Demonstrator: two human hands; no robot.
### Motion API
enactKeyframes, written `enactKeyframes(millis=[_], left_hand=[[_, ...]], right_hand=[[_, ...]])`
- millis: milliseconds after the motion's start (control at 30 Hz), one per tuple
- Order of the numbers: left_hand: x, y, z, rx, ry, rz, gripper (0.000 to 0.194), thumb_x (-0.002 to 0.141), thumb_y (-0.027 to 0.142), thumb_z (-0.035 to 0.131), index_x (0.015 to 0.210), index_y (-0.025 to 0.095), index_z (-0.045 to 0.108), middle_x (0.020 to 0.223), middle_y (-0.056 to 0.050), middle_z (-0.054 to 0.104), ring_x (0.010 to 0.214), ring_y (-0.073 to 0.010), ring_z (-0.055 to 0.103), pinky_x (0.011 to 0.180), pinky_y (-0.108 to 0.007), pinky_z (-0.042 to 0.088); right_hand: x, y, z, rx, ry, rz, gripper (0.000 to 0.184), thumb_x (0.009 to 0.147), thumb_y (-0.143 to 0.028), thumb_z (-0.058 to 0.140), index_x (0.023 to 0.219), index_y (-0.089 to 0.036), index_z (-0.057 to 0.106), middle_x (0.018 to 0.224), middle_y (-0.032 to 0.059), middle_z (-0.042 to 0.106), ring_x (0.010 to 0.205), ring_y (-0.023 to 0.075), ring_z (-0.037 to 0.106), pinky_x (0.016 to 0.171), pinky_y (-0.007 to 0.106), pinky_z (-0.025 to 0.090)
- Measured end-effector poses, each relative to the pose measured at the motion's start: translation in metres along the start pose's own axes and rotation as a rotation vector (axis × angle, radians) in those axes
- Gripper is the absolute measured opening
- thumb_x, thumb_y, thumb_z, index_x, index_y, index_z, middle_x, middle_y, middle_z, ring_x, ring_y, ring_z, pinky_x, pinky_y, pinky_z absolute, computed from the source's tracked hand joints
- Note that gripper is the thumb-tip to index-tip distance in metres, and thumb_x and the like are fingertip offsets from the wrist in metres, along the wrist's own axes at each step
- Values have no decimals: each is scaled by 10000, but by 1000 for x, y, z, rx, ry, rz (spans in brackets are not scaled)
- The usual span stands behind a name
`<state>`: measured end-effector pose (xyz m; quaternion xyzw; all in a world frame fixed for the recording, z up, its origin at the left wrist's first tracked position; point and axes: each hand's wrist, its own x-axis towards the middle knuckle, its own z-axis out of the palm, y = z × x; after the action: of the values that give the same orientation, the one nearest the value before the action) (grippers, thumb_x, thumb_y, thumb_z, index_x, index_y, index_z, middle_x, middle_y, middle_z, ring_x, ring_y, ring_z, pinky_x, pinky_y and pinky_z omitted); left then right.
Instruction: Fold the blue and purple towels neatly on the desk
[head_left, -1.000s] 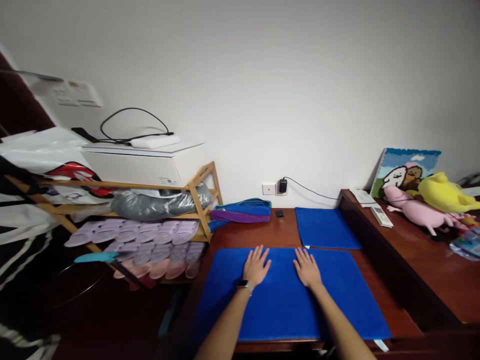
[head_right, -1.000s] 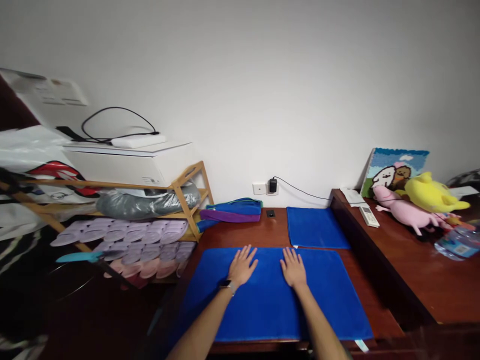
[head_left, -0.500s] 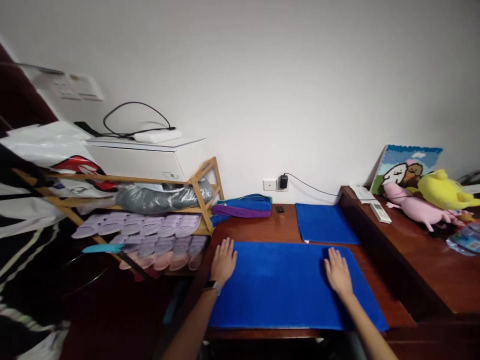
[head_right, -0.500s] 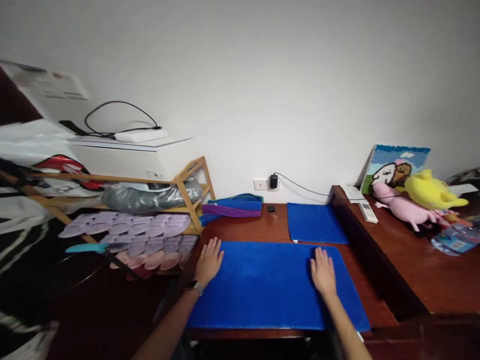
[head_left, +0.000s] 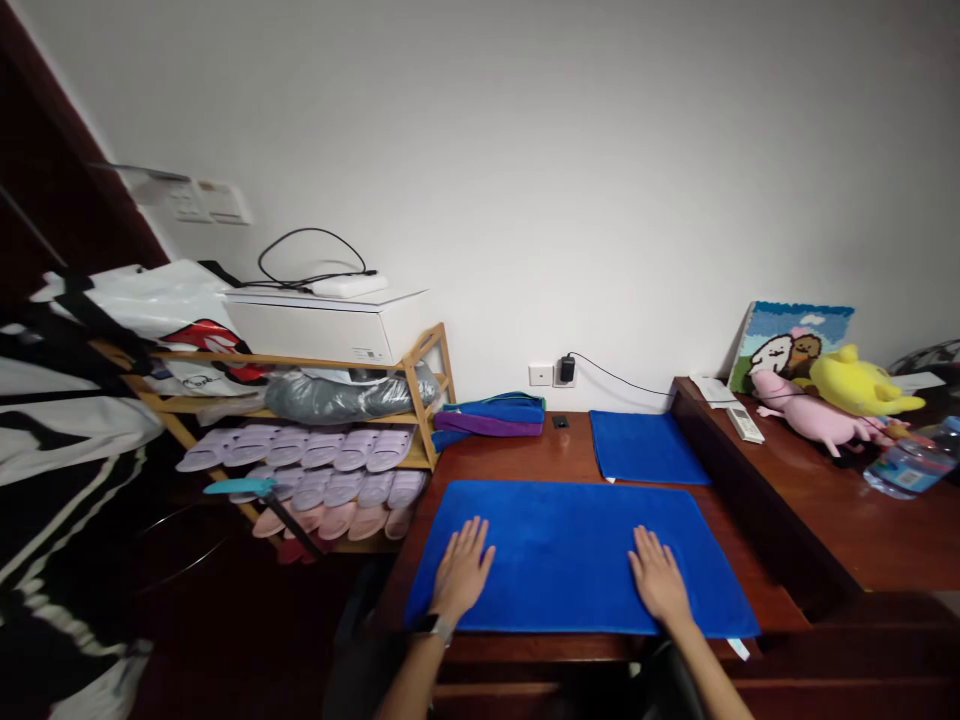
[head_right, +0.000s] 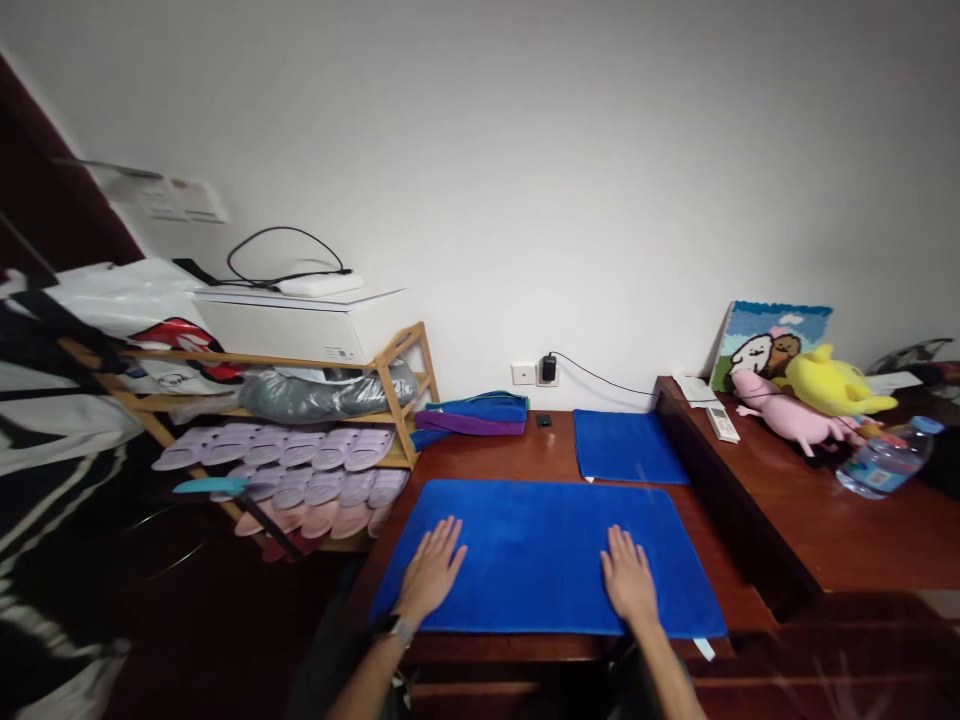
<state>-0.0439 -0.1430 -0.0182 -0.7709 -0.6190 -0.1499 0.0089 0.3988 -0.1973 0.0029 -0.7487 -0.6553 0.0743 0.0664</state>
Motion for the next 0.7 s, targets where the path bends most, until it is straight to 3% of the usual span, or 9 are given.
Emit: enactKeyframes(millis=[67,133,200,300,367,467,600,700], left_hand=[[-11,-49,-7,55,20,-89,646,1084,468,350,1637,176,513,1705,-135,471,1593,-328,438,1298,-576,360],[-19,-81,-12,86,31,-125,666,1072,473,335,1628,160,524,1696,-138,486,1588,-324,447,1301,-568,356],[-24,-95,-17,95,45,-128,679,1063,474,321,1617,146,538,1677,-145,515,1585,-320,452,1304,-558,354],[-24,-91,-23,95,66,-112,681,1057,458,310,1602,132,556,1644,-159,557,1570,-328,474,1297,-573,363],[-23,-78,-27,96,82,-95,674,1060,437,309,1595,112,560,1645,-170,551,1564,-337,480,1297,-582,364],[-24,-40,-28,69,117,-20,642,1090,428,310,1608,130,546,1681,-160,507,1580,-330,458,1304,-570,362],[-25,36,-13,-11,77,194,573,1132,461,333,1653,280,487,1738,-63,447,1615,-270,402,1320,-523,352],[-21,84,0,-57,32,254,563,1138,468,340,1662,305,468,1748,-57,433,1623,-260,386,1321,-515,349]], right_hand=[[-3,58,1,-30,29,134,746,1039,-439,243,1691,-117,408,1757,111,371,1649,293,305,1359,501,234],[-6,102,1,-33,52,215,754,1021,-472,215,1673,-191,469,1758,82,382,1646,282,312,1346,466,268],[-8,125,1,-27,86,228,748,1006,-494,203,1648,-271,517,1748,53,409,1642,273,321,1334,448,283],[-9,127,-2,-18,99,220,742,999,-494,213,1633,-283,536,1729,61,445,1632,289,349,1327,470,293],[-9,110,-3,-25,80,220,758,1011,-484,207,1651,-207,506,1736,87,430,1635,297,342,1330,476,297],[-12,63,-2,-39,92,142,767,1044,-462,191,1683,-105,421,1764,113,368,1655,300,292,1355,489,248],[-20,-29,2,25,74,-87,707,1095,-489,208,1706,-180,383,1778,63,333,1671,282,249,1364,513,209],[-24,-91,2,72,10,-196,681,1113,-505,220,1712,-217,366,1777,37,324,1675,266,236,1367,514,197]])
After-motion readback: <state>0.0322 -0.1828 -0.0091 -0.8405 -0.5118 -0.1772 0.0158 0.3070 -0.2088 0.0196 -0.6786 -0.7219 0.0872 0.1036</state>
